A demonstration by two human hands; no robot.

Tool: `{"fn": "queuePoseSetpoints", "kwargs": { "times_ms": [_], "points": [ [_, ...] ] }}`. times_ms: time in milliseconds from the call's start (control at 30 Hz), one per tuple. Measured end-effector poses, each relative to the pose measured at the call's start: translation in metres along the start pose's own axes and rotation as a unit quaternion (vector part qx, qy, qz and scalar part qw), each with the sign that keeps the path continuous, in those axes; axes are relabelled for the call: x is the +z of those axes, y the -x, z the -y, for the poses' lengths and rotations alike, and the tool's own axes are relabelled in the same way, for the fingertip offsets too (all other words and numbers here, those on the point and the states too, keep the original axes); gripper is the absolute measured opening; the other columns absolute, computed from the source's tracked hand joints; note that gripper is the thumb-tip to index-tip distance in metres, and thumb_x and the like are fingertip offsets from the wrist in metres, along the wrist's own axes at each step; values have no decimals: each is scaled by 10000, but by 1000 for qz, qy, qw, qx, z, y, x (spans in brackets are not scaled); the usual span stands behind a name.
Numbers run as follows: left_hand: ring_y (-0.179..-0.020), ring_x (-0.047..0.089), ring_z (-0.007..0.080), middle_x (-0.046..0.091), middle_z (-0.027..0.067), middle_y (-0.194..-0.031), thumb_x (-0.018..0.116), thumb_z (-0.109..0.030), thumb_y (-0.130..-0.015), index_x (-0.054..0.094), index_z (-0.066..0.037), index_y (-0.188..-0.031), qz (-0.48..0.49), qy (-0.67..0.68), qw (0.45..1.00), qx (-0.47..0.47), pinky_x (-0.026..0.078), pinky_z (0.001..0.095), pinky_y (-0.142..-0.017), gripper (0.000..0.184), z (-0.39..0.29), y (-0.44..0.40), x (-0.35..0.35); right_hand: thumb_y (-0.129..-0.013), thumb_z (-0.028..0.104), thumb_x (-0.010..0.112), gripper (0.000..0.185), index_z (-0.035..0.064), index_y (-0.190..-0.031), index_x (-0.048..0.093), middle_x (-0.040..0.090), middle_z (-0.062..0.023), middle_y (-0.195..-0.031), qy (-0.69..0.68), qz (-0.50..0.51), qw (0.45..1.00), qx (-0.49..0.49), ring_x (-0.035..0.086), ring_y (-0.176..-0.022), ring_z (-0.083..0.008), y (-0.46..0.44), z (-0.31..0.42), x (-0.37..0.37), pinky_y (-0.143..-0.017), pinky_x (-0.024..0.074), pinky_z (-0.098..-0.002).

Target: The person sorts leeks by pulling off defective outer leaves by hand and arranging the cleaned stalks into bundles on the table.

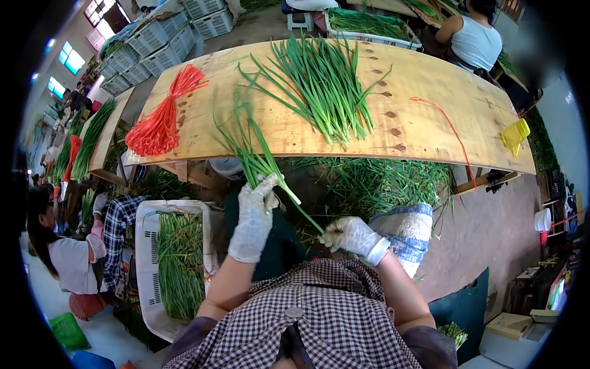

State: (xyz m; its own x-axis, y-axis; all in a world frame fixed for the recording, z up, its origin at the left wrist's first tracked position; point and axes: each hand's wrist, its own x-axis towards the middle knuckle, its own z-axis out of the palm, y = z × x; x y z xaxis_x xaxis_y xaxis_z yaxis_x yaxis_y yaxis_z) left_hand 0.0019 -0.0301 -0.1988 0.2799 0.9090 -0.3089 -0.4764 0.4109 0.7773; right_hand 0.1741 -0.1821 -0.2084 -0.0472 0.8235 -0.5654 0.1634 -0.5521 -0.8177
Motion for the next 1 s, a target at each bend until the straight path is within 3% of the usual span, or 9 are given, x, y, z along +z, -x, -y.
{"fn": "queuePoseSetpoints", "kwargs": {
  "times_ms": [33, 100, 133, 300, 367, 500, 833, 900, 1000],
  "points": [
    [-347, 380, 56, 615, 30, -650, 653, -17, -834, 558, -110, -817, 17, -34, 999, -24, 300, 220, -354, 134, -10, -1, 3, -850, 253, 695, 281, -15, -932, 700, 688, -87, -780, 180, -49, 983, -8, 652, -687, -142, -1, -4, -2, -626, 540, -266],
    [-349, 382, 61, 607, 22, -637, 647, -15, -838, 537, -119, -827, 33, -36, 998, -45, 302, 229, -364, 152, -14, 4, 12, -864, 295, 675, 316, 2, -982, 696, 691, -91, -831, 46, -157, 986, -29, 657, -698, -163, -7, -2, 4, -664, 541, -281],
    [-352, 387, 65, 612, 24, -646, 647, -17, -839, 527, -121, -829, 43, -26, 997, -51, 309, 233, -368, 159, -8, 4, 13, -882, 297, 653, 347, 4, -1065, 666, 689, -97, -887, -230, -111, 958, -127, 666, -739, -182, -17, -3, 6, -693, 544, -300],
    [-356, 407, 76, 669, 77, -764, 646, -88, -861, 611, -62, -908, 58, -77, 990, -100, 342, 236, -364, 64, -2, 20, 24, -845, 213, 695, 348, -73, -1031, 628, 702, -131, -943, -304, -74, 924, -221, 680, -757, -175, -18, 46, 12, -656, 543, -299],
    [-354, 411, 76, 679, 88, -784, 643, -101, -866, 628, -45, -930, 49, -85, 990, -98, 344, 234, -359, 86, 3, 19, 16, -794, 206, 745, 299, -30, -961, 667, 709, -108, -909, 129, -298, 936, -138, 666, -732, -129, -16, 54, 20, -647, 531, -293],
    [-353, 424, 78, 685, 92, -759, 640, -105, -870, 651, -32, -937, 28, -130, 988, -74, 341, 231, -349, 99, 9, 18, 8, -756, 206, 775, 275, 5, -923, 688, 708, -89, -873, 117, -278, 940, -157, 654, -708, -102, -22, 45, 27, -645, 517, -290],
    [-392, 417, 71, 606, 20, -637, 628, -61, -841, 668, 1, -934, 21, -34, 998, -57, 356, 239, -390, 118, 15, 26, 16, -912, 83, 569, 256, -33, -1140, 572, 640, -148, -1101, -534, -106, 810, -220, 651, -956, -236, -34, 39, 35, -836, 528, -360],
    [-393, 414, 71, 634, 39, -702, 634, -60, -833, 653, 3, -944, -2, 6, 1000, -31, 348, 234, -389, 129, 9, 20, 15, -926, 130, 554, 255, -34, -1120, 580, 645, -156, -1081, -525, -80, 814, -236, 641, -985, -262, -27, 30, 32, -871, 512, -362],
    [-390, 418, 68, 691, 125, -839, 618, -48, -846, 628, -1, -933, -14, 8, 1000, 23, 350, 231, -386, 100, -15, 4, 2, -889, 175, 610, 214, 25, -1030, 670, 683, -146, -984, -7, -54, 998, -34, 664, -926, -213, -5, 14, 5, -828, 516, -308]
  ]
}}
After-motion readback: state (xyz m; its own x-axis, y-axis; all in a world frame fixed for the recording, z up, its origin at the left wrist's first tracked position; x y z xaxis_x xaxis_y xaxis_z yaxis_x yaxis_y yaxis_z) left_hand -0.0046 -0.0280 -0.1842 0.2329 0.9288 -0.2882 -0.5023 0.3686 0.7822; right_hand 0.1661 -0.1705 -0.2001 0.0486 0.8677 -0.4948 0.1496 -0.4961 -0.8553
